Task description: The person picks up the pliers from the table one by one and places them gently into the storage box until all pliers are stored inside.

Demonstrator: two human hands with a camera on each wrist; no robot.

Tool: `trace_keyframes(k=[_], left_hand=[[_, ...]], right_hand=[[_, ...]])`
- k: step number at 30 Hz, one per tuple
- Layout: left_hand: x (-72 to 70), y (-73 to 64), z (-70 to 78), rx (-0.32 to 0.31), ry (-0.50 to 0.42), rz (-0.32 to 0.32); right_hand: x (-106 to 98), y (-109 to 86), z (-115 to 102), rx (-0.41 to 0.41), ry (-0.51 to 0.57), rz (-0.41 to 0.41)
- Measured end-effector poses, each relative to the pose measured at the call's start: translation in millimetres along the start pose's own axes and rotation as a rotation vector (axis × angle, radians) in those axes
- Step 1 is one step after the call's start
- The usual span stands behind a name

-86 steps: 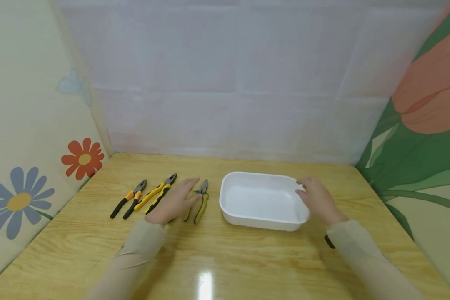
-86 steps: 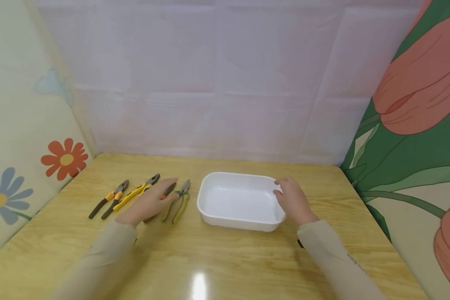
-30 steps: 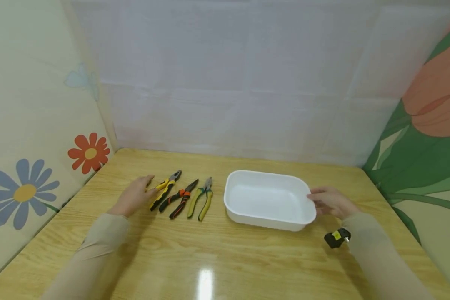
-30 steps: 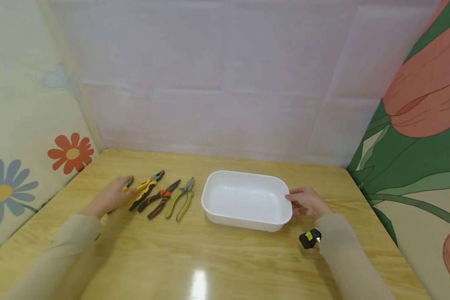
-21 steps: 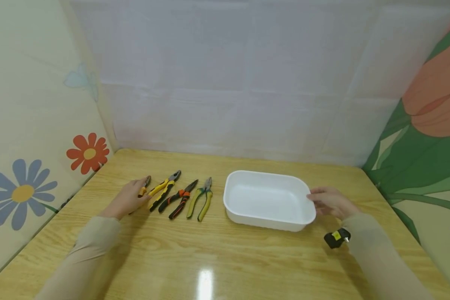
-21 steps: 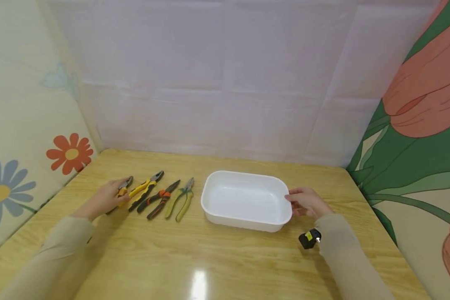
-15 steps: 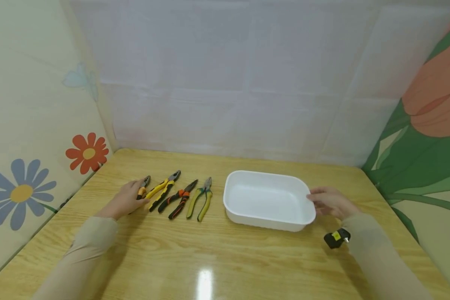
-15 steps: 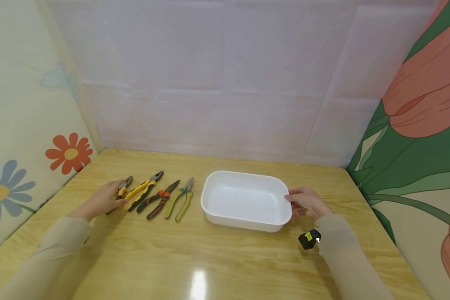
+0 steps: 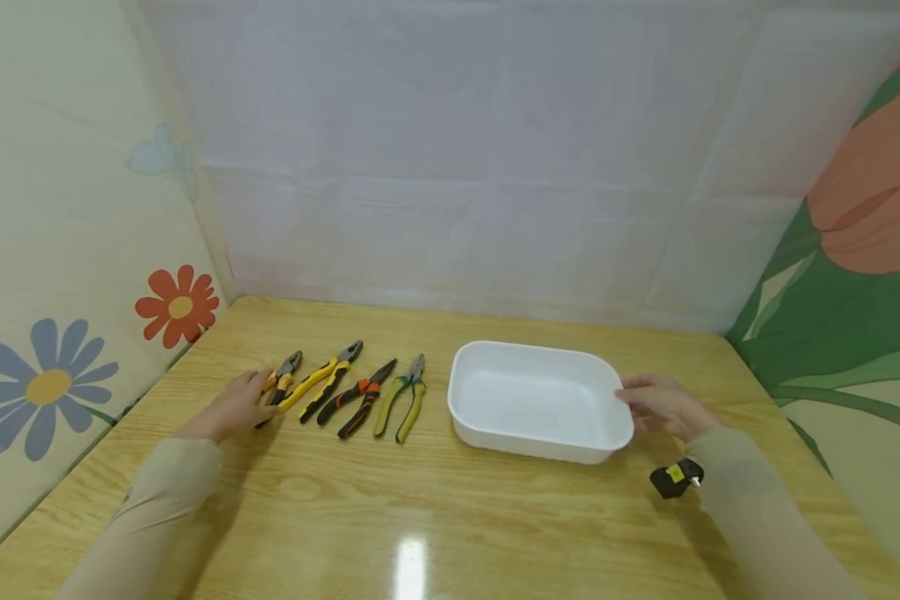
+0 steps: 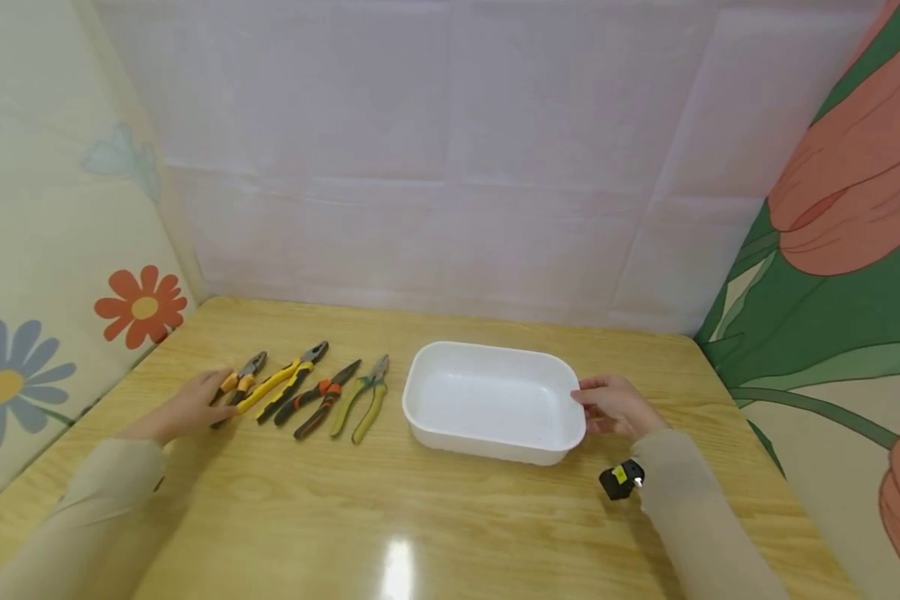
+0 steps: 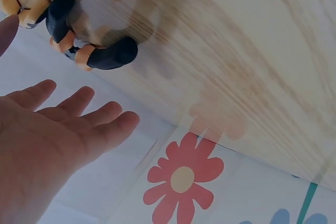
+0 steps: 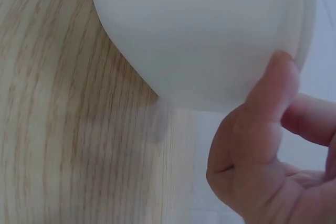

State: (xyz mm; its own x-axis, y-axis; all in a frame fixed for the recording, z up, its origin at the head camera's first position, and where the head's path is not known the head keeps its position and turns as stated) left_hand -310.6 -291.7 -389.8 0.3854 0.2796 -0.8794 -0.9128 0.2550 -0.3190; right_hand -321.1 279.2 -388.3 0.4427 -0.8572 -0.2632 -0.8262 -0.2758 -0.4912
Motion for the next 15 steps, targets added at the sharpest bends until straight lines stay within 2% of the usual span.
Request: trace_keyframes(k=[10, 15], left_hand=[[8.2, 1.3, -10.2, -0.058, 0.004, -0.070], [10.3, 1.8, -10.1, -0.046, 0.006, -0.084]], right_hand=[[1.7, -0.4, 0.3, -0.029, 0.015, -0.023], [-0.3, 1.3, 1.7, -0.028, 0.040, -0.014]])
Point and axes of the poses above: each hand's wrist, its own y-axis towards the middle knuckle, its own x-axis out of the palm, z = x × y, the point moved 9 cm from there along y, towards the middle knuckle, and after that the axes turned 14 degrees about -z, right-handed, at the moved point
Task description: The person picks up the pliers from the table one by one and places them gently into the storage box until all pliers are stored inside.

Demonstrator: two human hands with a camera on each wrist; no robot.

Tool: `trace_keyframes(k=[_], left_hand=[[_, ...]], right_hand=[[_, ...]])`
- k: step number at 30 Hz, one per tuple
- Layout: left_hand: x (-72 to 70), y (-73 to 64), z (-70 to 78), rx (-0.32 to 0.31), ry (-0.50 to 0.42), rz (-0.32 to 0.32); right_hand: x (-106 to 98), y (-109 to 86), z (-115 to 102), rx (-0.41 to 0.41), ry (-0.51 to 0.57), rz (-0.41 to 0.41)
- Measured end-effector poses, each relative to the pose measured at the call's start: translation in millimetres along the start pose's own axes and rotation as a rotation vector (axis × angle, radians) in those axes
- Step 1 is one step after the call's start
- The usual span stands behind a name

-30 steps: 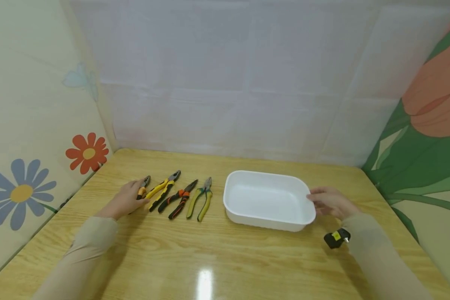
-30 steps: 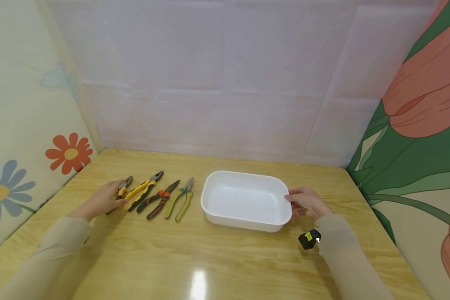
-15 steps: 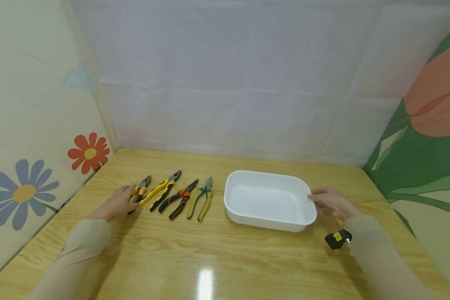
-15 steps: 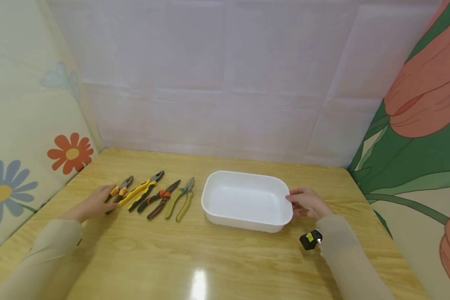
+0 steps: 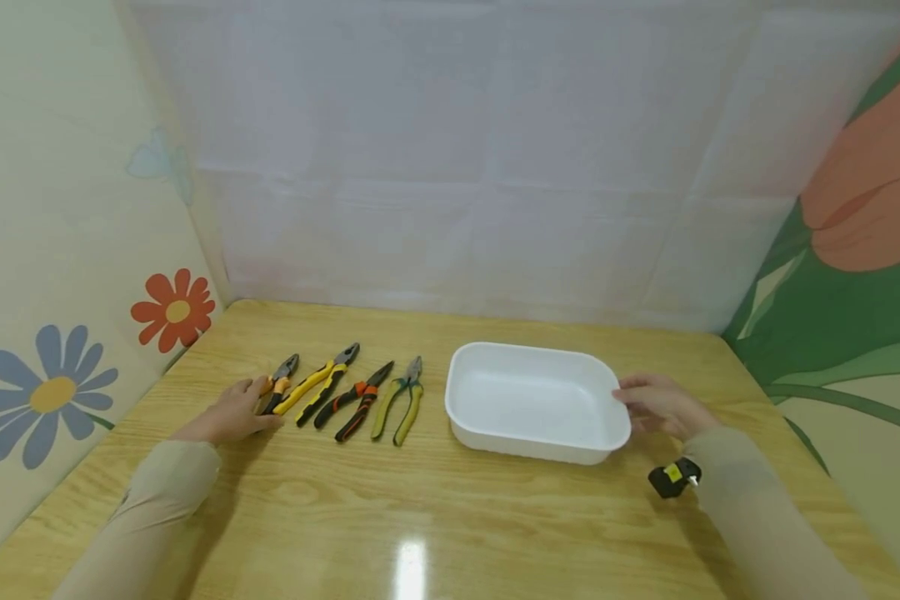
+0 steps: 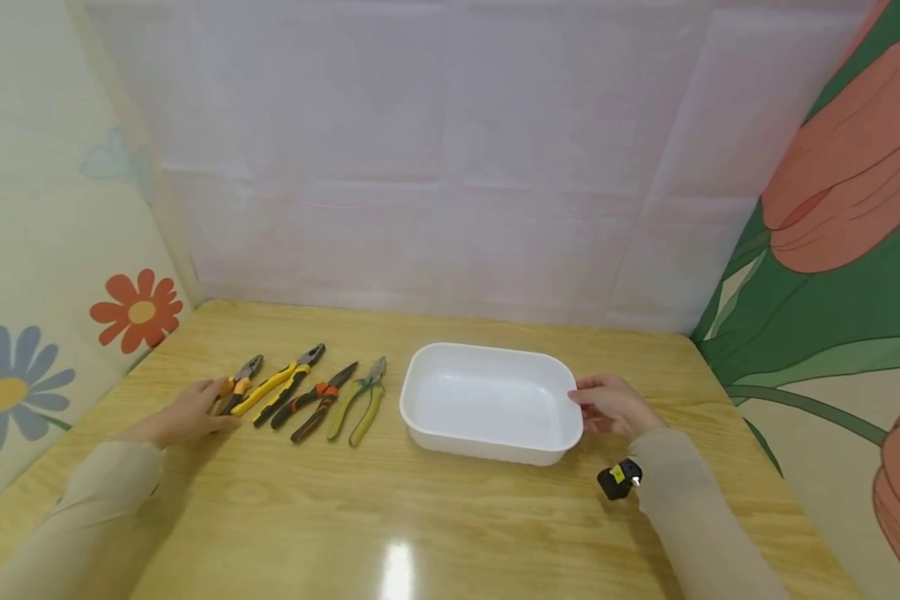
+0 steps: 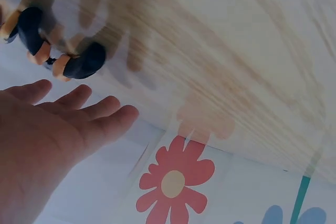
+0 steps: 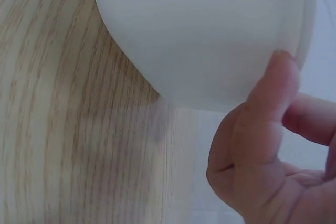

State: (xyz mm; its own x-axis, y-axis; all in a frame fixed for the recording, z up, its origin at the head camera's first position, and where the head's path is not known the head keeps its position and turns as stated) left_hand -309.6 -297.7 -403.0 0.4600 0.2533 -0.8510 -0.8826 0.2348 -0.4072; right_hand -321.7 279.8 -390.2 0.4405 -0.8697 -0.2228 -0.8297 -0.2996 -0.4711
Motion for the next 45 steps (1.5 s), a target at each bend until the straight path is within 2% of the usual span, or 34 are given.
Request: trace_keyframes(k=[9, 14, 21, 27, 32, 35, 41, 45], left_hand=[[4.1, 4.8, -2.9, 0.060, 0.026, -0.011], [3.3, 9.0, -3.0, 0.089, -0.001, -0.030], [1.8, 17.2, -5.8, 0.043, 0.057, -0.093], [-1.7, 15.9, -1.2, 0.049, 0.099, -0.124], [-4.9, 12.9, 2.7, 0.019, 0.094, -0.137], [-5.3, 13.3, 3.2, -0.010, 0.122, -0.108], [-8.9, 17.0, 7.9, -0.019, 0.176, 0.018], [-9.9, 19.5, 8.0, -0.036, 0.173, 0.051]], right_hand=[[0, 0.5, 0, -0.001, 0.004, 0.011], [-1, 1.1, -1, 0.012, -0.043, 0.009], [-2, -0.5, 0, 0.021, -0.073, 0.013], [-1, 0.3, 0, 0.022, -0.067, 0.017], [1, 0.2, -1, 0.019, -0.055, 0.015], [1, -0.8, -3, 0.025, -0.075, 0.022], [1, -1.3, -5, 0.027, -0.087, 0.022], [1, -1.3, -4, 0.028, -0.090, 0.020]])
Point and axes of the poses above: each hand's wrist, its own y-axis towards the middle knuckle, its own x-axis out of the palm, z = x × y, the point moved 9 cm from there along y, towards the middle knuckle, and after that the axes turned 14 degrees about -z, right-handed, at the moved point
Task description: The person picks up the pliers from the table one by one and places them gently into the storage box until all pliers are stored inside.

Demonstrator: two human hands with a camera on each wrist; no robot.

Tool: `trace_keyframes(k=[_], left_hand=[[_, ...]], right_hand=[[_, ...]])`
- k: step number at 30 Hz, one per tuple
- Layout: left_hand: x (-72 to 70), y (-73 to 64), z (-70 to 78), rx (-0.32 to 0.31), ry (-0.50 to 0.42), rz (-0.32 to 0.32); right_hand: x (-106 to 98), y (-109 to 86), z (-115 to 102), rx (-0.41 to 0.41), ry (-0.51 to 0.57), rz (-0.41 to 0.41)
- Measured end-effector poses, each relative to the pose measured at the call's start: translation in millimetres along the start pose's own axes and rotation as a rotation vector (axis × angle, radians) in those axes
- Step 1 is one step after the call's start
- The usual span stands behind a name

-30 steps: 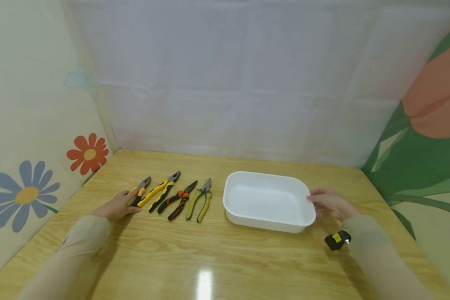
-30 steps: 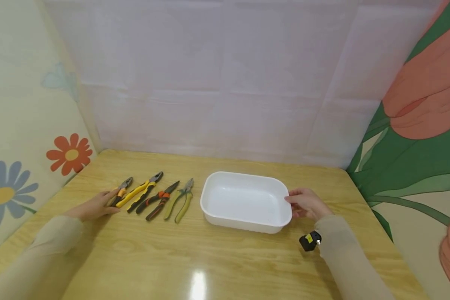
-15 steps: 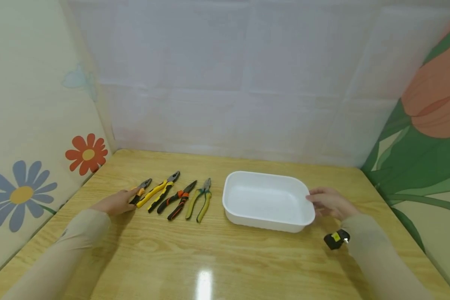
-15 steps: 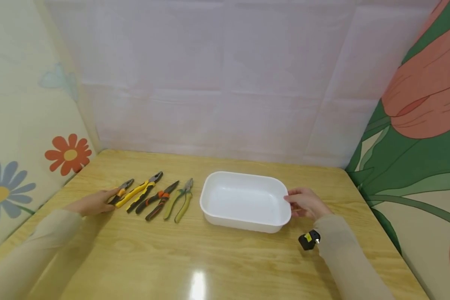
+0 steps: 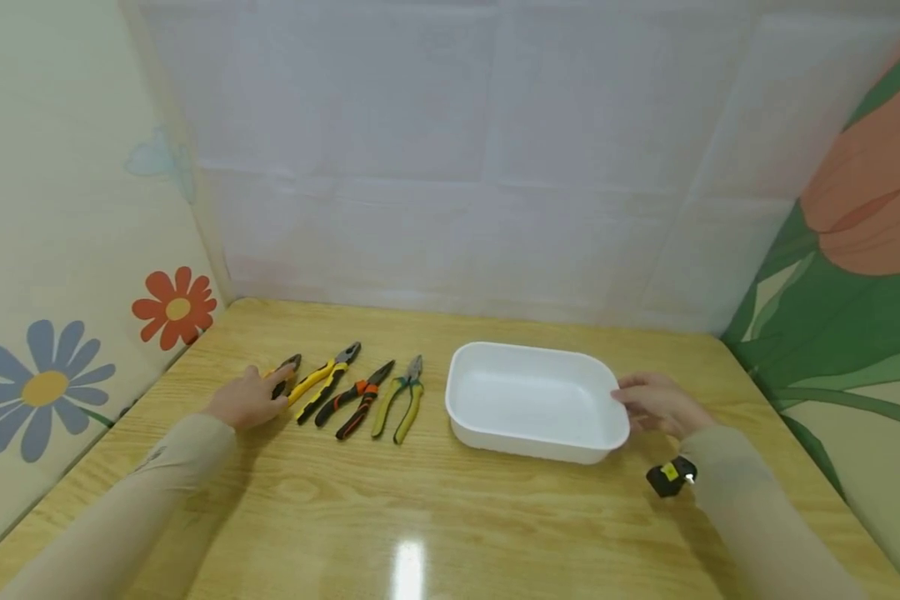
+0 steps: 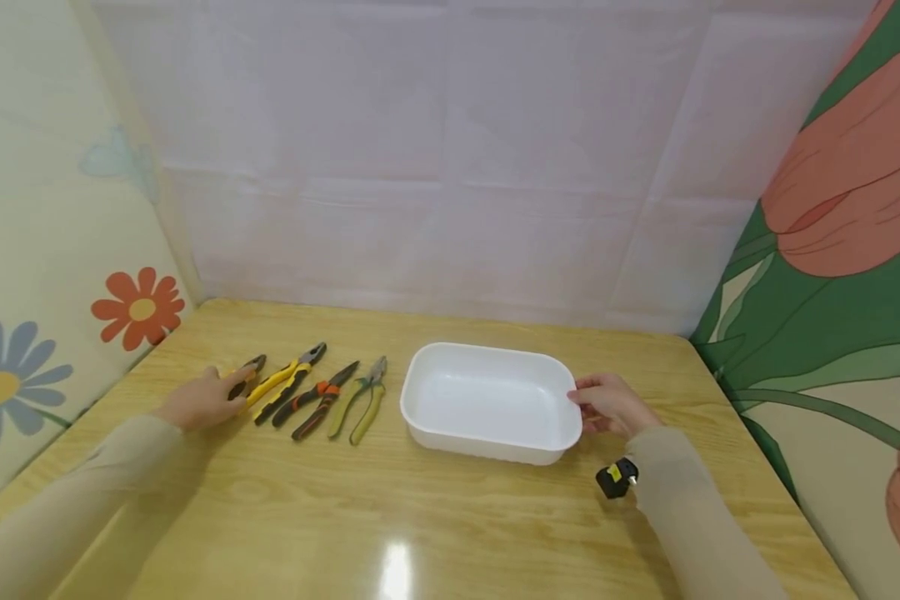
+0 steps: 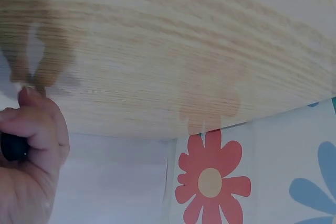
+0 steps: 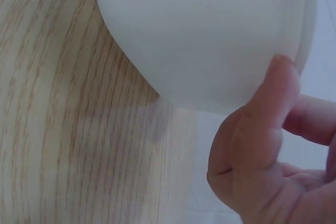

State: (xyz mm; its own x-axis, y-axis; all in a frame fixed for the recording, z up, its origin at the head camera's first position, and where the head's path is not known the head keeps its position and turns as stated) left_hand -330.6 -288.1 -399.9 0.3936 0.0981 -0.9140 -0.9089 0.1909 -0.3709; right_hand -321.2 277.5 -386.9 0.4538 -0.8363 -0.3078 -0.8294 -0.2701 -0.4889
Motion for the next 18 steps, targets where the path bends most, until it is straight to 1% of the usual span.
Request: trace_keyframes(k=[3, 8, 12, 18], left_hand=[[-0.2, 1.4, -0.6, -0.005, 0.012, 0.011], [-0.2, 4.1, -2.8, -0.002, 0.033, 0.017], [-1.3, 5.3, -2.4, 0.008, 0.023, 0.004], [-3.9, 3.9, 1.0, -0.003, -0.014, -0.026]], right_hand=[[-0.1, 0.6, 0.3, -0.003, 0.001, -0.003], [0.3, 0.6, -0.2, -0.017, 0.033, -0.006], [-0.1, -0.5, -0.8, -0.009, 0.036, -0.001], [1.1, -1.4, -2.5, -0.020, 0.041, -0.005]])
Point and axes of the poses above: each hand's wrist, its own y-axis towards the middle knuckle, its own x-axis out of the palm, z = x × y, the point moved 9 cm from there along y, towards the middle knuckle, and after that the axes turned 14 degrees about -z, right-handed, at the moved point
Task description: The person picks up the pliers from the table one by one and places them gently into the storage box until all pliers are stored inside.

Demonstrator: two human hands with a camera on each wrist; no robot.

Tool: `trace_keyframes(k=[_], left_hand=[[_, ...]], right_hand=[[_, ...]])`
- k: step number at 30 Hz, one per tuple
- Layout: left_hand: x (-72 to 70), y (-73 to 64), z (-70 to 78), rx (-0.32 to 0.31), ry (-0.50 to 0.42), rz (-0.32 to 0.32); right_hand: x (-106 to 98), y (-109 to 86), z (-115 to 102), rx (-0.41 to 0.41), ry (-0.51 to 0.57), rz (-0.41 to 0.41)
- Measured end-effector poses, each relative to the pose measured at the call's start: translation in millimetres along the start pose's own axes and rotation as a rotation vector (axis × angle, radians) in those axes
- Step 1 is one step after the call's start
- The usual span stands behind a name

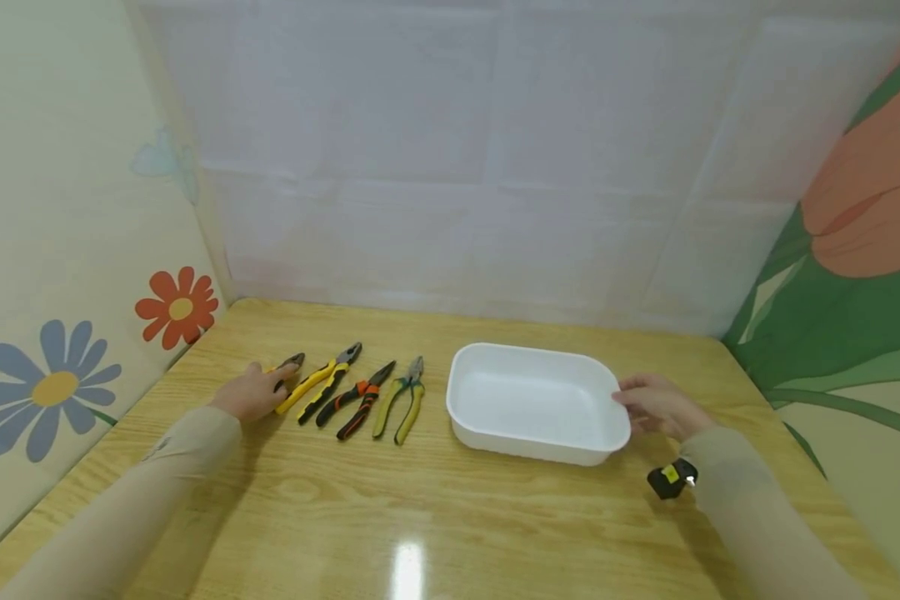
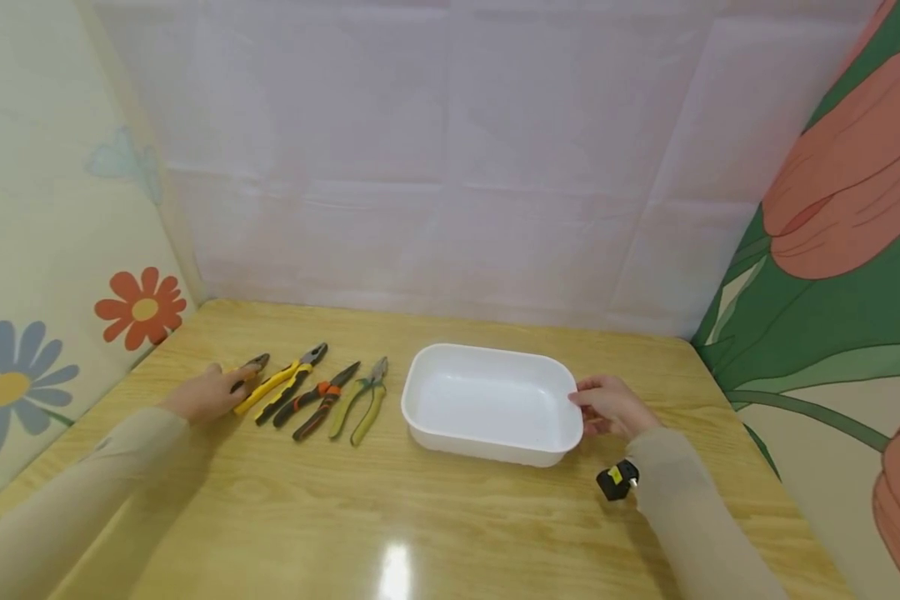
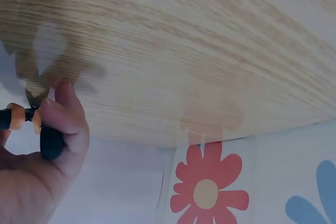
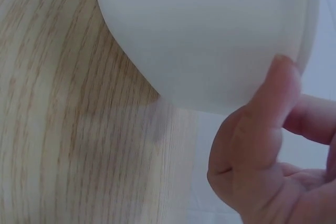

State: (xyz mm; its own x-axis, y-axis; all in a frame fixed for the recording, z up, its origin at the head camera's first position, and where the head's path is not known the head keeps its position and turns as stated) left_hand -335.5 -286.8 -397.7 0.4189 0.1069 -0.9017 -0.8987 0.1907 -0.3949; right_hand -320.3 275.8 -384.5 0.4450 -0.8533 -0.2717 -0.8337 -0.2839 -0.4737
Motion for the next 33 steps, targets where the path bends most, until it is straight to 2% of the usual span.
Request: trace_keyframes(k=[4, 7, 13, 21, 33], left_hand=[[-0.8, 1.8, 1.1, -0.014, -0.003, 0.009], [-1.2, 2.1, 0.3, -0.025, -0.002, 0.040], [-18.2, -5.8, 8.6, 0.011, -0.007, 0.188], [-42.2, -24.5, 28.6, 0.093, 0.027, 0.330], [-46.0, -38.9, 51.5, 0.154, 0.104, 0.370]], right_hand=[[1, -0.3, 0, -0.001, -0.002, 0.003], [2, 0.2, 0, 0.002, -0.004, 0.008], [1, 2.8, 1, -0.011, 0.007, 0.002], [-1, 2.8, 2, -0.001, -0.015, 0.014], [-2, 11.1, 6, 0.000, -0.010, 0.018]])
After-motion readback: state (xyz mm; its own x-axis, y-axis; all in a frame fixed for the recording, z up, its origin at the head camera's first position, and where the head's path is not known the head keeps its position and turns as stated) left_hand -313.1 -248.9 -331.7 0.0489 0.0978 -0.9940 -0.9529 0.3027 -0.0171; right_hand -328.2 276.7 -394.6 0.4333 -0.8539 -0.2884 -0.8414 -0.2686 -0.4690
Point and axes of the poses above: each hand's wrist, its own y-axis towards the middle knuckle, its own x-axis out of the palm, z = x × y, the point moved 9 cm from there along y, towards the middle knuckle, and after that the axes turned 14 degrees about -z, right-handed, at the moved point
